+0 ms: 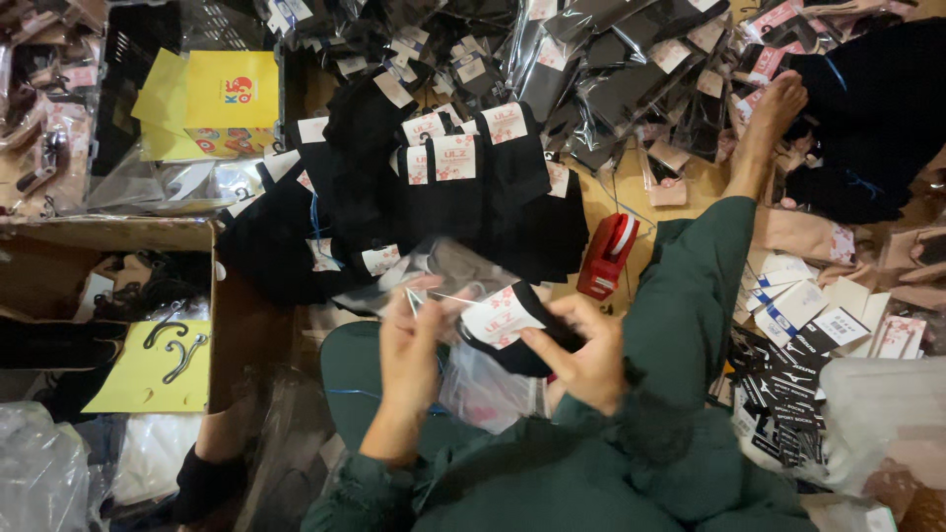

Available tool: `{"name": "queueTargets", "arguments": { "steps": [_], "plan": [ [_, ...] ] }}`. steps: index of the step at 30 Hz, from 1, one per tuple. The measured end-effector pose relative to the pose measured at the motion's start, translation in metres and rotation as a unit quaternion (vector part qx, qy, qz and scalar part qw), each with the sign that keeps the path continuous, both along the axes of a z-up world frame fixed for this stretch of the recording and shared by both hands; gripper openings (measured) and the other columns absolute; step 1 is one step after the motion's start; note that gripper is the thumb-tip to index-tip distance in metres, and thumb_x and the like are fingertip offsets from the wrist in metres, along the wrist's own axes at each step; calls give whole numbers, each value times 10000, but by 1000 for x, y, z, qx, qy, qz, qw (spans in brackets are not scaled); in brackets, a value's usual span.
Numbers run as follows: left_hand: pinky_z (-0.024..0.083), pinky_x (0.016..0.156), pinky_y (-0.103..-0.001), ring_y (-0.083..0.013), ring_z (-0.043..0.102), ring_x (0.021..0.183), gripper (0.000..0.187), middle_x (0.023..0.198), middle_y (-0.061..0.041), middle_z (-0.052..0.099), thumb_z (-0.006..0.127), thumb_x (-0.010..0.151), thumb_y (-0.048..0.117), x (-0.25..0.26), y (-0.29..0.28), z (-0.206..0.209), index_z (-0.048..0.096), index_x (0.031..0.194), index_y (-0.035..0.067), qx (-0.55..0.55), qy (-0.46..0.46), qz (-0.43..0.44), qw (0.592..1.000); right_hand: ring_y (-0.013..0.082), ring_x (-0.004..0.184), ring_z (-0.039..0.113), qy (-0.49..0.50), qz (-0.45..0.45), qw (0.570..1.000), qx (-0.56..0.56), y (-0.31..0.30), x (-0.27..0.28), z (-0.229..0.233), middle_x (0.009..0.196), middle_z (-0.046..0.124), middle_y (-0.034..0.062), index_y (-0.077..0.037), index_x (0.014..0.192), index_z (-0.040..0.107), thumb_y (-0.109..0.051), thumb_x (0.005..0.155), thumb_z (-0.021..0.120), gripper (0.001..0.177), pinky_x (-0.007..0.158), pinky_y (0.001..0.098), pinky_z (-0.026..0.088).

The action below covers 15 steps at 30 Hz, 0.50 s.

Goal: The person packages individual pairs of black socks by placing them into clear plastic bags, peeling the adhesive strips, and sealing the bags before placing them in a pile.

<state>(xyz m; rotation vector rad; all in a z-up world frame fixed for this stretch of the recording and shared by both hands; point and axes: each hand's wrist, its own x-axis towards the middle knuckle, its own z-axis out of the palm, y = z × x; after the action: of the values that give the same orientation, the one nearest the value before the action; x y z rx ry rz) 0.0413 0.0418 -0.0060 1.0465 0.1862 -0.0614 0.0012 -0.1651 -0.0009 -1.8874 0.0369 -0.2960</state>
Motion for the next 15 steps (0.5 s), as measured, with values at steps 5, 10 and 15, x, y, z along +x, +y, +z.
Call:
{"name": "queueTargets", "arguments": {
  "steps": [5,10,15],
  "plan": [
    [586,964,-411,-269,675,1170,547,1272,-227,711,647,980,193,-16,-14,15,462,1486,102,45,-114,-37,992,66,539,478,71,26,976,205,28,-5,0,569,618,30,-59,771,704,-210,773,895,244,479,198,337],
    [494,1068,-470,-352,637,1258,548,1332,-275,670,755,888,119,-23,-16,37,582,1382,-40,22,-120,-137,983,49,542,531,119,63,939,317,19,-8,-25,619,617,3,-46,819,669,-107,765,876,223,496,166,369],
    [531,1055,-435,-325,643,1244,540,1323,-297,671,627,970,252,-36,-38,24,546,1398,-68,-91,-35,-17,995,30,564,542,110,60,956,266,18,-26,-45,639,635,-6,-73,863,655,-197,784,879,269,496,142,366]
  ]
}}
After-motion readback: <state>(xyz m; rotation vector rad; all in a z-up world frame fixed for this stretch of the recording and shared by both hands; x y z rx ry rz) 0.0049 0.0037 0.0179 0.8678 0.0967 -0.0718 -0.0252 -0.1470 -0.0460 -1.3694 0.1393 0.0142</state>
